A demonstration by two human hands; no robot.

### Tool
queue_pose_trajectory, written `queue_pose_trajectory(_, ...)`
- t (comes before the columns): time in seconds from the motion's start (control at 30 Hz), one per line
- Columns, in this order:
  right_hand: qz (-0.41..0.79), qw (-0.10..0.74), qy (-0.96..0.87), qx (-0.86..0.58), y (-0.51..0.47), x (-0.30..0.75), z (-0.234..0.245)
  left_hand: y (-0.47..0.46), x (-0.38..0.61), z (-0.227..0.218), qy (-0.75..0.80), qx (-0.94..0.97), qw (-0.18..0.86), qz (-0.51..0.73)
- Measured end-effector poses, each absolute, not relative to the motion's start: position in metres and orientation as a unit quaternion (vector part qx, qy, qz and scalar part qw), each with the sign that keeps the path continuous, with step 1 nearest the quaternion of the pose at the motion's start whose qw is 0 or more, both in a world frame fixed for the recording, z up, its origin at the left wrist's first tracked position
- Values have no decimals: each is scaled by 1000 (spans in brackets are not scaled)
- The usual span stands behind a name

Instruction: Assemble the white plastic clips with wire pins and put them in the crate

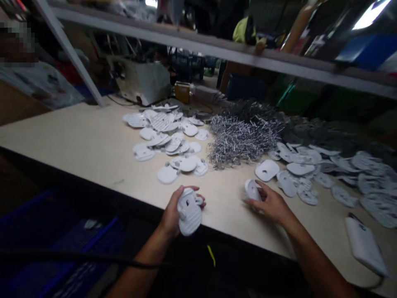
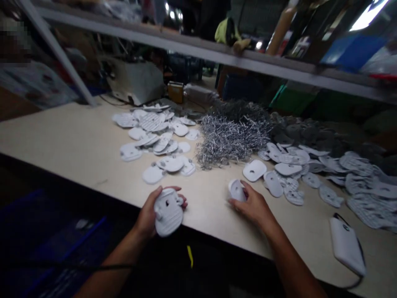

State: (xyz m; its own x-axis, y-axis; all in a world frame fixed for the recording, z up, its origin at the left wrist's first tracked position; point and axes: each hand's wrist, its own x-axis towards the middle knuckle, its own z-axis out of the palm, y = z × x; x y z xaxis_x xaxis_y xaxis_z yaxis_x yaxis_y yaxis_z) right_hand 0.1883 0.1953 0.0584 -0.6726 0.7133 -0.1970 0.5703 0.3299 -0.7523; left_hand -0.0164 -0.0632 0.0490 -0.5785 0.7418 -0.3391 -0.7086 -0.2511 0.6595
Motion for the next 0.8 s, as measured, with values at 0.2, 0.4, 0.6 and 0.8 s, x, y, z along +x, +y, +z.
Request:
queue_pose_trajectory(0.2,799,-16,-567,-199,128,164,72,-62,-12,38,405,29,422,810)
queue_pose_trajectory(0.4,752,13,-632,-188,91,137,77,-69,-11,38,423,56,375,823)
queue_pose_trajectory(0.6,719,-2,-679,-146,84,122,80,-72,-15,31,439,79,359,820)
queue_pose_trajectory(0.8,698,12,-705,-125,72,119,74,-71,-5,29,454,110,334,819)
